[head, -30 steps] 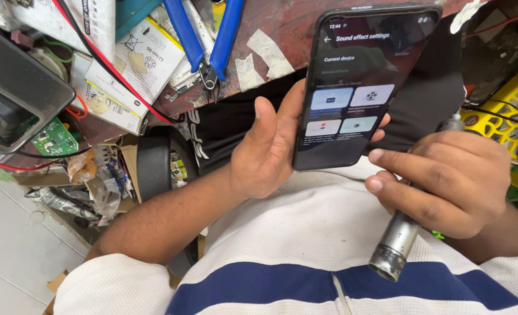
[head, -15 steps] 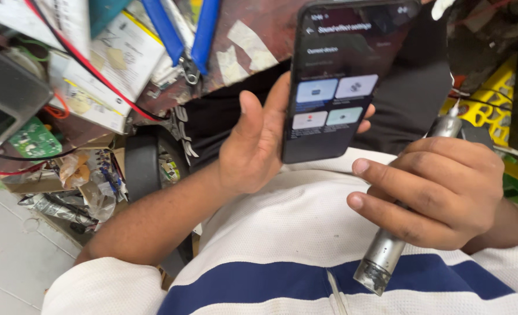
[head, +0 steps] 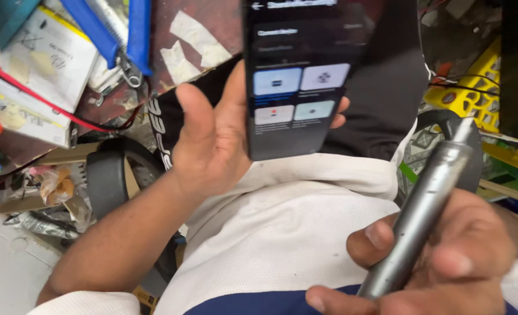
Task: The person prepares a small black connector by wrapping it with white tape, trims the tape with orange scissors, and inserts the connector into a disassembled smartphone. They then use a hot air gun on the phone's edge and navigate the phone's screen to check sound settings.
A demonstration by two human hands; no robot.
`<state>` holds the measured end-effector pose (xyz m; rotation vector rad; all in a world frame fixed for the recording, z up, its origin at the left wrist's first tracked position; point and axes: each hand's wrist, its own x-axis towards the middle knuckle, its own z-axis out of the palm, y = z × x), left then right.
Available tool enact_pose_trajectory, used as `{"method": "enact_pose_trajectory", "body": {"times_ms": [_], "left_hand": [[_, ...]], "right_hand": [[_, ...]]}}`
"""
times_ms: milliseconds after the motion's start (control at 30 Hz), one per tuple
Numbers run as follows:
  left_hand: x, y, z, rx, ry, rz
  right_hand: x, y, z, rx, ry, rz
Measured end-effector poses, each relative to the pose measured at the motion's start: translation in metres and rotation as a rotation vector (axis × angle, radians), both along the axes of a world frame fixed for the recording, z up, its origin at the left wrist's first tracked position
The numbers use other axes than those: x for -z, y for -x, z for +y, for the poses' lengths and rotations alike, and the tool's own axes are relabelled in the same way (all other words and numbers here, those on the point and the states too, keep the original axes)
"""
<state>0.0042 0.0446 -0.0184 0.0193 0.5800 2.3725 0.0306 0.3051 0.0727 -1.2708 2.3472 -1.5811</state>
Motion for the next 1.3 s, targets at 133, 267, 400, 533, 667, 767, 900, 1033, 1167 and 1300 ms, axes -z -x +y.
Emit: {"method": "enact_pose_trajectory", "body": {"times_ms": [133, 267, 400, 533, 667, 767, 900, 1033, 1167, 1300], "left_hand": [[-0.005, -0.005, 0.0, -0.003, 0.117, 0.047], [-0.009, -0.001, -0.002, 0.062, 0.216, 0.162], [-0.014, 0.005, -0.001, 0.099, 0.292, 0.205], [-0.019, 0.007, -0.002, 0.129, 0.297, 0.202], [-0.02, 0.008, -0.002, 0.121, 0.3, 0.212], [-0.021, 0.008, -0.002, 0.107, 0.285, 0.209], [-0.02, 0.007, -0.001, 0.084, 0.285, 0.216], [-0.019, 0.005, -0.001, 0.076, 0.276, 0.214], [-0.021, 0.005, -0.001, 0.076, 0.274, 0.221], [-0.021, 0.005, -0.002, 0.084, 0.288, 0.255]], "right_hand": [[0.021, -0.004, 0.018, -0.064, -0.198, 0.32], [0.022, 0.035, 0.014, 0.078, -0.377, 0.454], [0.041, 0.048, 0.019, 0.187, -0.519, 0.549], [0.053, 0.049, 0.017, 0.227, -0.535, 0.585], [0.038, 0.056, 0.001, 0.245, -0.525, 0.557], [0.027, 0.056, -0.003, 0.244, -0.549, 0.543], [0.034, 0.05, 0.003, 0.201, -0.48, 0.636], [0.04, 0.042, 0.009, 0.195, -0.463, 0.647], [0.041, 0.046, 0.005, 0.247, -0.499, 0.658], [0.042, 0.053, 0.001, 0.251, -0.522, 0.593]]}}
